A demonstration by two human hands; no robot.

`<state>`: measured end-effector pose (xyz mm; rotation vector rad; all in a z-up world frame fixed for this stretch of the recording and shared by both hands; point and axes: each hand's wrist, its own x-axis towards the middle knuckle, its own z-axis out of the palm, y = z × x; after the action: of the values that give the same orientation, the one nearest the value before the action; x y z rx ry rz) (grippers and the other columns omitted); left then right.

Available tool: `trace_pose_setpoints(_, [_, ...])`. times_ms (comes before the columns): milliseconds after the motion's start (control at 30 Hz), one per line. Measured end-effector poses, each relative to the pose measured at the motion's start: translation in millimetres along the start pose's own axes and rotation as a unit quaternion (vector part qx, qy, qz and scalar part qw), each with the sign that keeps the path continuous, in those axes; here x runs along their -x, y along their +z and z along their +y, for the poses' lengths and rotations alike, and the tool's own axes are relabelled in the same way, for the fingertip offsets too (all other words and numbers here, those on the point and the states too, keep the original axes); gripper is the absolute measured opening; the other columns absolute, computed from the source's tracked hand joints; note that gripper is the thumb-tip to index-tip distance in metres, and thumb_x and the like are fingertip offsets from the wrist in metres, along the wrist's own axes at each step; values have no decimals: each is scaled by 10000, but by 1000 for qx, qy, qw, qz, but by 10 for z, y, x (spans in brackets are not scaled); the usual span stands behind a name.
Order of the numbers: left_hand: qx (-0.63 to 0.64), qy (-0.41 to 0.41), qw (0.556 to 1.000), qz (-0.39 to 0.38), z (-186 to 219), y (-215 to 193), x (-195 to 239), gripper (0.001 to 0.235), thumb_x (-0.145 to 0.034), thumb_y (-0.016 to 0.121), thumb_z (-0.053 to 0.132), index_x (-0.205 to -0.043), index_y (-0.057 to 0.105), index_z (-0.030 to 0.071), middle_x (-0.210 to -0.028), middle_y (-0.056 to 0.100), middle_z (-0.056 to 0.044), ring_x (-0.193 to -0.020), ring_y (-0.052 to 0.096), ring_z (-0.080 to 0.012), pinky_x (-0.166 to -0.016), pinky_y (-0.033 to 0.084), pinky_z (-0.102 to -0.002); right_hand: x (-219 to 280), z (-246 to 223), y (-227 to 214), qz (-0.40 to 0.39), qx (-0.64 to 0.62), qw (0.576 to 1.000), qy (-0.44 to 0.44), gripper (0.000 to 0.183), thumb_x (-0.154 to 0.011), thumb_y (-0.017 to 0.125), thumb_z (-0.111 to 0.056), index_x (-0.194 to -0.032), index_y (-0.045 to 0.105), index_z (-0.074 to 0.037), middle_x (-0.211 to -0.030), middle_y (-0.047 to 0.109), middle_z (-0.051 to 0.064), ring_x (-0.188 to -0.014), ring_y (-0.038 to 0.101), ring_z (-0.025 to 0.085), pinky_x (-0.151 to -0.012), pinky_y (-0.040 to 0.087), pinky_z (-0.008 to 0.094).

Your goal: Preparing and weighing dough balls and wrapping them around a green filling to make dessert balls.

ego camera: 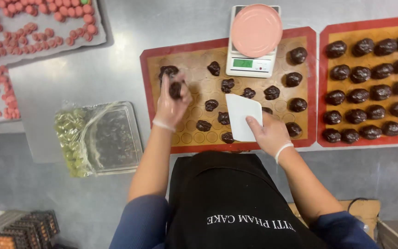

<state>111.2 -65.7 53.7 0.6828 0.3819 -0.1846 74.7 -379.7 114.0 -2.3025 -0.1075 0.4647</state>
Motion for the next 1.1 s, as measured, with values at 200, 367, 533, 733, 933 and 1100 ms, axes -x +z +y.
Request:
trace_pose_setpoints(200, [66,-11,985,158,-476,-1085,1355,654,-1034,342,693,-755,499,123,-678,490,-30,-754,578,-223,-684,461,-346,-1589,-724,191,-42,122,973,-190,460,-1040,576,-391,-1247,675,8,-1079,705,319,-980,682,479,-902,513,522])
trace_pose_setpoints(367, [108,16,969,223,-301,-944,2002,409,-1043,433,484,-1005,599,112,-1079,664,-46,-1053,648,-238,-832,497,-350,-2703,-1610,552,-173,284,941,-67,496,-1014,615,-401,-1383,659,-73,-1169,725,243,-989,723,407,-936,539,482])
trace_pose_setpoints(533, [169,67,969,166,-136,-1056,2359,305,-1077,497,314,-1253,600,87,-1306,644,-43,-1173,624,-207,-886,505,-321,-3323,-1529,1031,-228,450,861,-71,618,-954,682,-473,-1432,647,-83,-1308,676,245,-1133,659,459,-992,506,550])
trace_pose_setpoints(733, [145,118,965,184,-153,-1712,2493,368,-1046,523,177,-1397,554,74,-1287,651,-57,-1012,606,-145,-819,478,-270,-2374,-1814,1782,79,467,838,-271,523,-1035,593,-404,-1281,674,50,-1215,670,292,-1165,638,416,-968,453,567])
trace_pose_setpoints(933, [66,106,945,302,196,-2154,2664,407,-1086,525,280,-1316,615,-43,-1000,658,-104,-709,542,-130,-629,420,-276,-427,-3001,3316,-362,287,886,-39,484,-978,553,-533,-1280,698,-185,-1202,731,108,-988,769,282,-952,574,410])
trace_pose_setpoints(1100, [84,158,938,297,352,-2435,3054,544,-1108,369,441,-1270,638,-3,-1000,656,-93,-843,623,-133,-741,495,-263,-612,-2580,4530,-183,138,922,-313,383,-996,561,-276,-1310,690,-98,-1260,694,200,-1131,669,391,-1012,493,421])
